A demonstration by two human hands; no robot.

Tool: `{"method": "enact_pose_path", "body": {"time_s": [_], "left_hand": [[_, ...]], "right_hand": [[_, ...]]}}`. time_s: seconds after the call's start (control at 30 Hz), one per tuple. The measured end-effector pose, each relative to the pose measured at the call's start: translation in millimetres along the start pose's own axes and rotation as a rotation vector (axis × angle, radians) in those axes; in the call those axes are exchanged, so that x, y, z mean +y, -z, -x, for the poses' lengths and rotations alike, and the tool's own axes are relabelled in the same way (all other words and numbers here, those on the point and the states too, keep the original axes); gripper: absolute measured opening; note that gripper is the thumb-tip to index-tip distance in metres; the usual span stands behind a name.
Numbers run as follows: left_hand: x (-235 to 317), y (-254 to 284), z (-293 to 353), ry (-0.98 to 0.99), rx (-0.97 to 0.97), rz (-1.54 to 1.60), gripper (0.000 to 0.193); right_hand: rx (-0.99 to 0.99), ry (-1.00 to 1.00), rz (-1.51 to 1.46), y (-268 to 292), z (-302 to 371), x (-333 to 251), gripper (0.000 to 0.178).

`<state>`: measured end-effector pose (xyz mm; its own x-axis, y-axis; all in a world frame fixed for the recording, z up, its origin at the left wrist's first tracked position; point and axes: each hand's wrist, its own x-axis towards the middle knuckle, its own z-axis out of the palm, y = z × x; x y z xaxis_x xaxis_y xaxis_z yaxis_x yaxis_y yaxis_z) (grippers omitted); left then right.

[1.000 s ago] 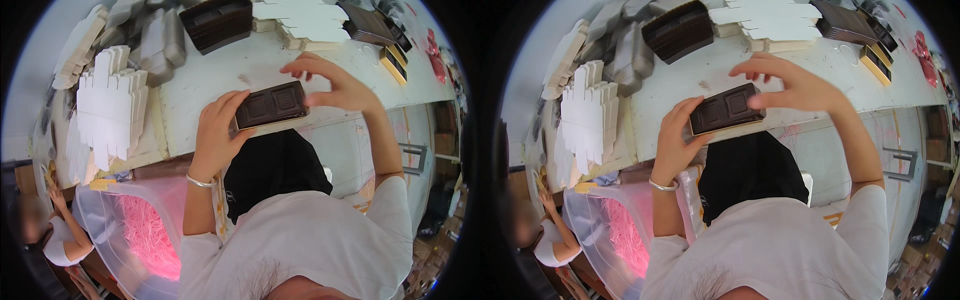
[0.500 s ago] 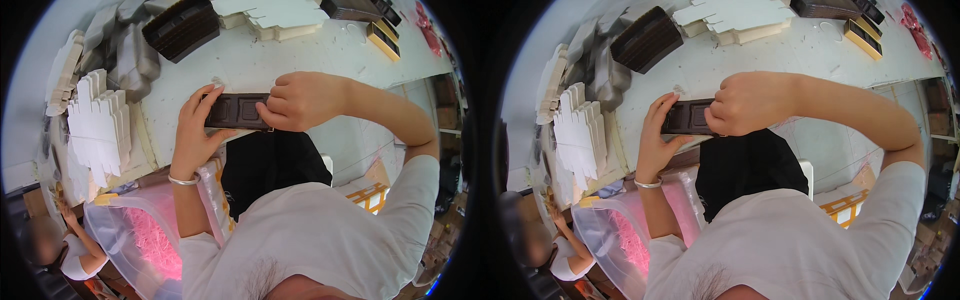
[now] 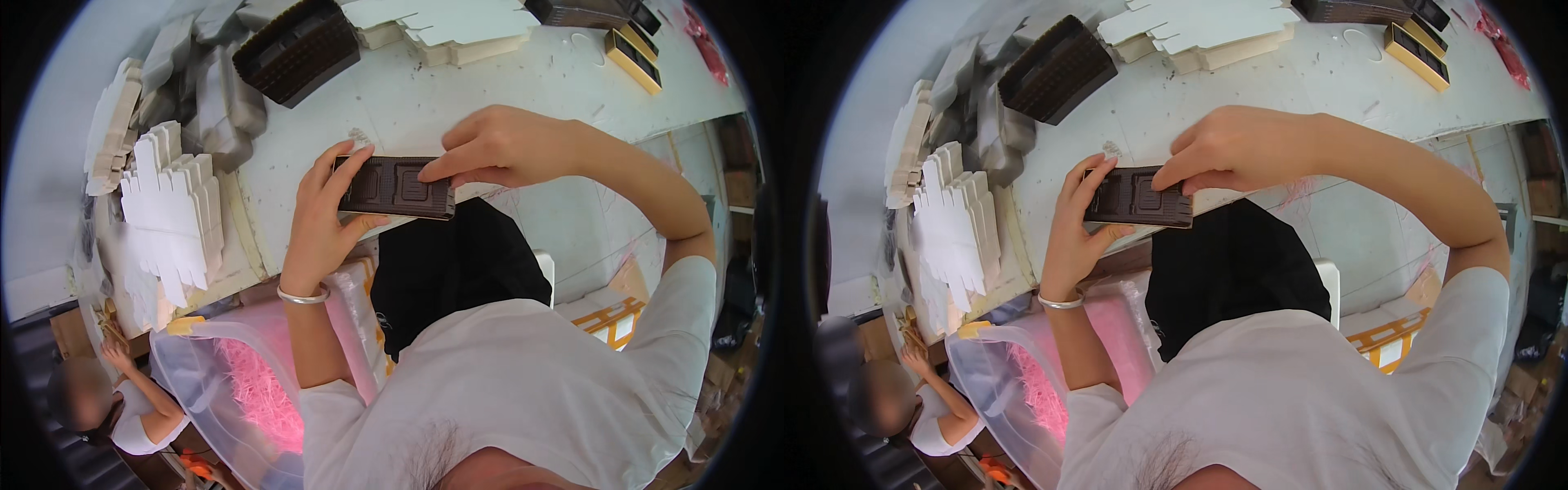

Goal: The person folds flat cardboard pieces into small rectangular boxes and places dark rectangular items inside them. The person repeatedly folds the cardboard, inserts the items, and sets the completed boxes aside on the table.

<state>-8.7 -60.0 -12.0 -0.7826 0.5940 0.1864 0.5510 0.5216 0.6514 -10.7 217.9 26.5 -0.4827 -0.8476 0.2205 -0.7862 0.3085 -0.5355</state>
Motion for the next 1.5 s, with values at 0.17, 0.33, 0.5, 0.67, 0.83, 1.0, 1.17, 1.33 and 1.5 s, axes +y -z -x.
{"method": "enact_pose_path", "body": {"time_s": [0.17,0.33,0.5,0.67,0.83,1.0,1.17,1.33,1.5], "left_hand": [[34,-11,2,-0.082,0.099,-0.188,0.089],[36,-31,-1,-0.049,0.228,-0.232,0.078],[45,-33,-5,-0.003,0.264,-0.384,0.069],[44,-32,4,-0.052,0.231,-0.291,0.072],[25,-21,8,-0.126,0.235,-0.174,0.067],[8,-27,14,-0.158,0.215,-0.171,0.063],[16,-27,13,-0.166,0.359,-0.251,0.052],[42,-26,20,-0.008,0.373,-0.423,0.04],[54,-33,6,0.064,0.321,-0.349,0.041]], "right_hand": [[0.031,0.222,0.362,-3,-8,2,0.043],[0.061,0.237,0.398,-9,-9,9,0.036],[0.03,0.245,0.444,-5,-13,10,0.028],[-0.041,0.013,-0.04,-4,-11,3,0.029],[-0.126,-0.027,-0.043,9,-33,-7,0.029],[-0.204,0.092,0.097,-3,-48,-7,0.032],[-0.13,0.126,0.235,-2,-45,-22,0.048],[0.257,-0.134,0.449,-91,-7,-45,0.085],[0.623,-0.265,0.338,-107,-12,-36,0.045]]}}
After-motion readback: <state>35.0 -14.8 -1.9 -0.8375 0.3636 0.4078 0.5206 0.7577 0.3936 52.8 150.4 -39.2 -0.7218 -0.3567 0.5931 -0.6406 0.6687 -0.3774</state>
